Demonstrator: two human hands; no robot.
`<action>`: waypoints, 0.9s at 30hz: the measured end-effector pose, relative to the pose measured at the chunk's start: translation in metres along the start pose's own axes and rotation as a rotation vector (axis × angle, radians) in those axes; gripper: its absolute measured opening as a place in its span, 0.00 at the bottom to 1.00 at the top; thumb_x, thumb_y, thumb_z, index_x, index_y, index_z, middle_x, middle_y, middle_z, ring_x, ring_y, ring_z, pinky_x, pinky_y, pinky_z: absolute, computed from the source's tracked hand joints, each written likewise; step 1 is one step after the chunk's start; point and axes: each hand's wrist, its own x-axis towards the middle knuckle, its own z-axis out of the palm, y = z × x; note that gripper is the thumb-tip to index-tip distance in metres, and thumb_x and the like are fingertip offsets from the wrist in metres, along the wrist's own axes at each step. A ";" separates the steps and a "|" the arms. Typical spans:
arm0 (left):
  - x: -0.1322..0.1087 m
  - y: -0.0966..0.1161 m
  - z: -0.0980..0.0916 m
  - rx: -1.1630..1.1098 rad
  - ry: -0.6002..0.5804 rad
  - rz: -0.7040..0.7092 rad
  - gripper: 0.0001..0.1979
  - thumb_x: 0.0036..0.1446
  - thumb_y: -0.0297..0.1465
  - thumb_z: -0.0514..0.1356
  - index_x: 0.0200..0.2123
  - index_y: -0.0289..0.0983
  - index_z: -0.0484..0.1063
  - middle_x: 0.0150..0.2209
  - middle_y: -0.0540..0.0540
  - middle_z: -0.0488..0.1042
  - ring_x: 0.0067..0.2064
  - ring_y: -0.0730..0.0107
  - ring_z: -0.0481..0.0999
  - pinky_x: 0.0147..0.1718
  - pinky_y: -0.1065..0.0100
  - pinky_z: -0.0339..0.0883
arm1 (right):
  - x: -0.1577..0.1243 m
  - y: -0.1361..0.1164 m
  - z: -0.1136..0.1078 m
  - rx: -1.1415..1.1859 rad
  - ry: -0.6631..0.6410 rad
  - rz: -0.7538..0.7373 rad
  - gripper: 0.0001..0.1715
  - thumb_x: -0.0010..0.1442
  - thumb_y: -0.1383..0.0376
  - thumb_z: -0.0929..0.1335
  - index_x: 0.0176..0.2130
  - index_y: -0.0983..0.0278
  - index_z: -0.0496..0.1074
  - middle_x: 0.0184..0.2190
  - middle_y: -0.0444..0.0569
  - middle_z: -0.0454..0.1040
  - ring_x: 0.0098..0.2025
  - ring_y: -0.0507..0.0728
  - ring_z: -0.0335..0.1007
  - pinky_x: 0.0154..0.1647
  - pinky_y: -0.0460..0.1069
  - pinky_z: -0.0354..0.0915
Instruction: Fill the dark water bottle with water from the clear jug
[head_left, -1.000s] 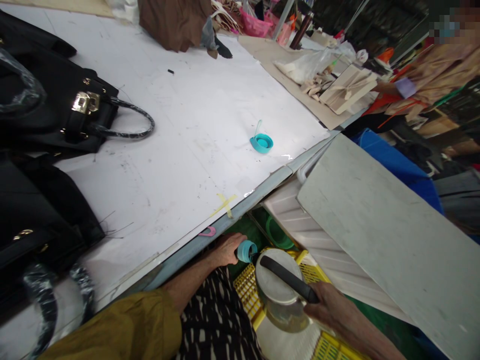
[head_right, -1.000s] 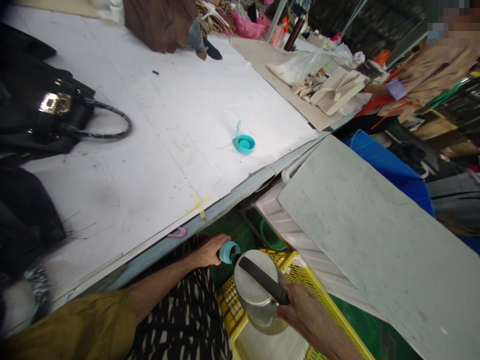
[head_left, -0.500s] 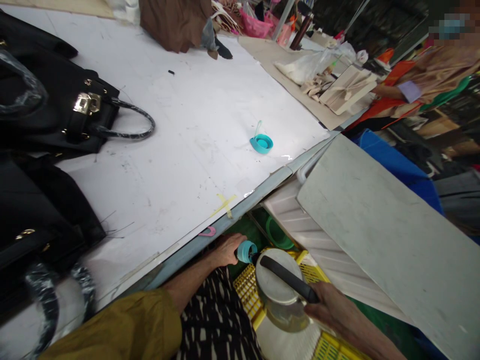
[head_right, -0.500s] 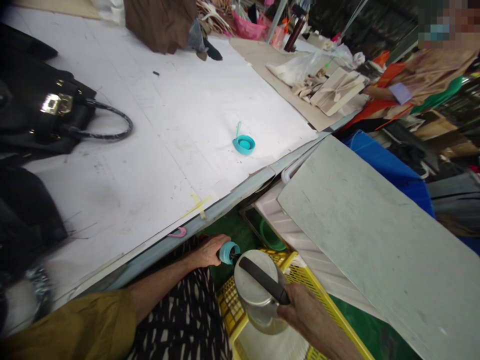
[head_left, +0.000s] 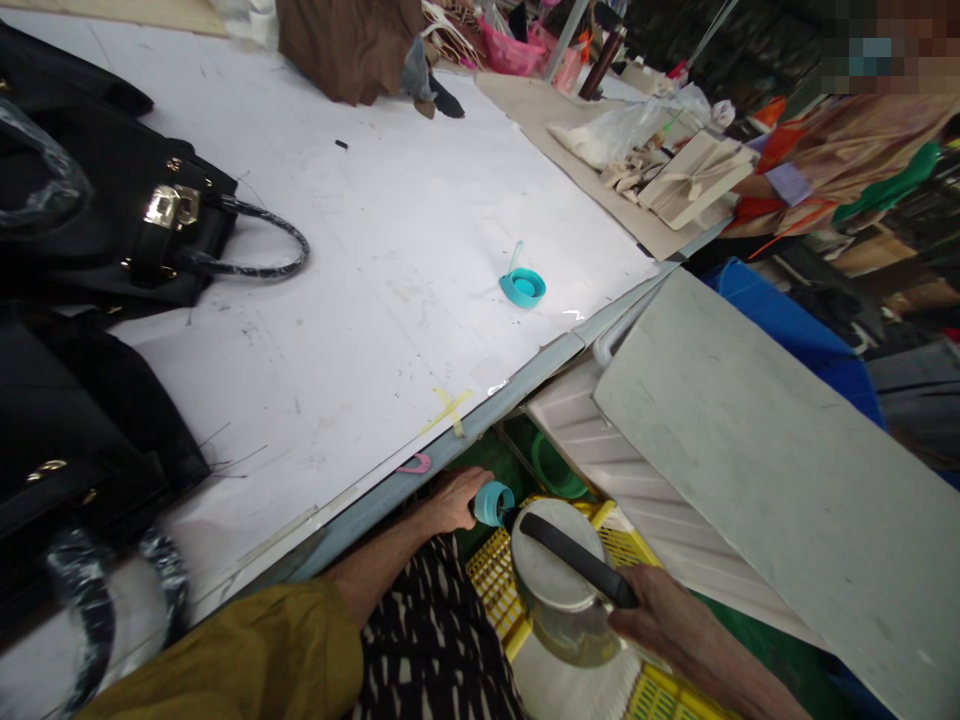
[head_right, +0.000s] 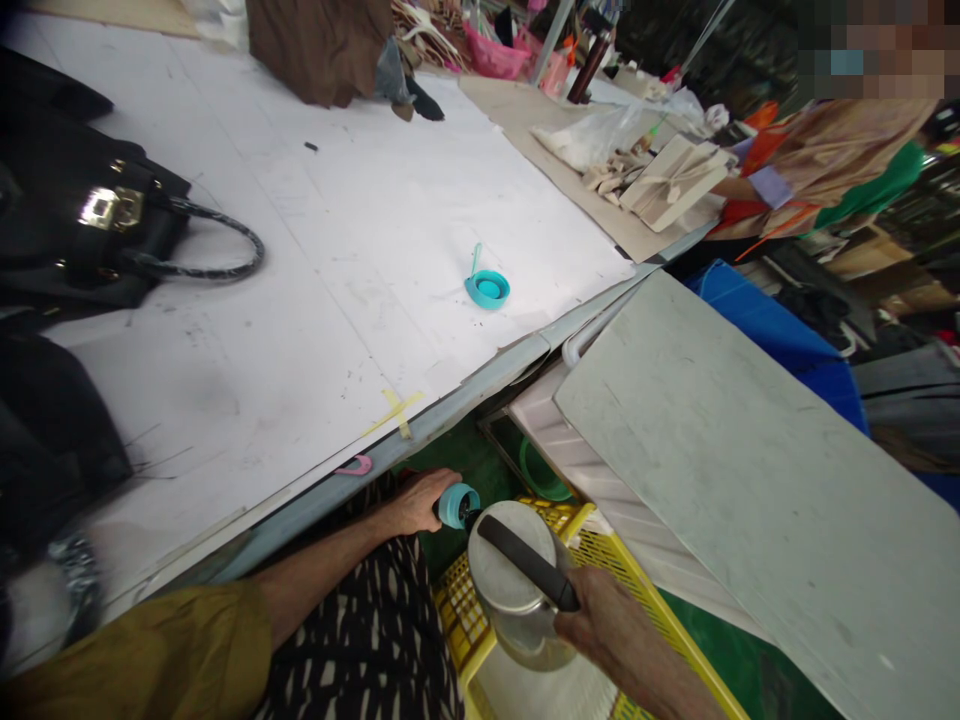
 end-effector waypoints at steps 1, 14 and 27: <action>0.000 0.000 0.000 0.000 0.000 0.002 0.34 0.34 0.20 0.64 0.50 0.38 0.64 0.48 0.44 0.68 0.50 0.54 0.68 0.51 0.59 0.62 | 0.000 -0.001 0.000 -0.001 -0.009 -0.001 0.08 0.44 0.72 0.61 0.23 0.63 0.52 0.20 0.41 0.52 0.24 0.50 0.50 0.24 0.47 0.42; 0.001 0.002 0.000 0.011 -0.011 -0.015 0.35 0.33 0.20 0.65 0.50 0.37 0.64 0.48 0.43 0.68 0.50 0.54 0.68 0.52 0.58 0.61 | -0.001 -0.001 -0.001 -0.014 -0.012 -0.012 0.06 0.44 0.71 0.61 0.23 0.63 0.54 0.20 0.41 0.53 0.24 0.50 0.52 0.24 0.46 0.43; 0.002 0.002 -0.001 -0.021 -0.026 -0.031 0.35 0.33 0.19 0.64 0.50 0.36 0.64 0.49 0.41 0.68 0.51 0.52 0.67 0.53 0.59 0.60 | 0.000 0.003 0.002 0.039 0.012 -0.045 0.07 0.42 0.71 0.61 0.22 0.63 0.53 0.19 0.41 0.51 0.22 0.50 0.49 0.23 0.47 0.41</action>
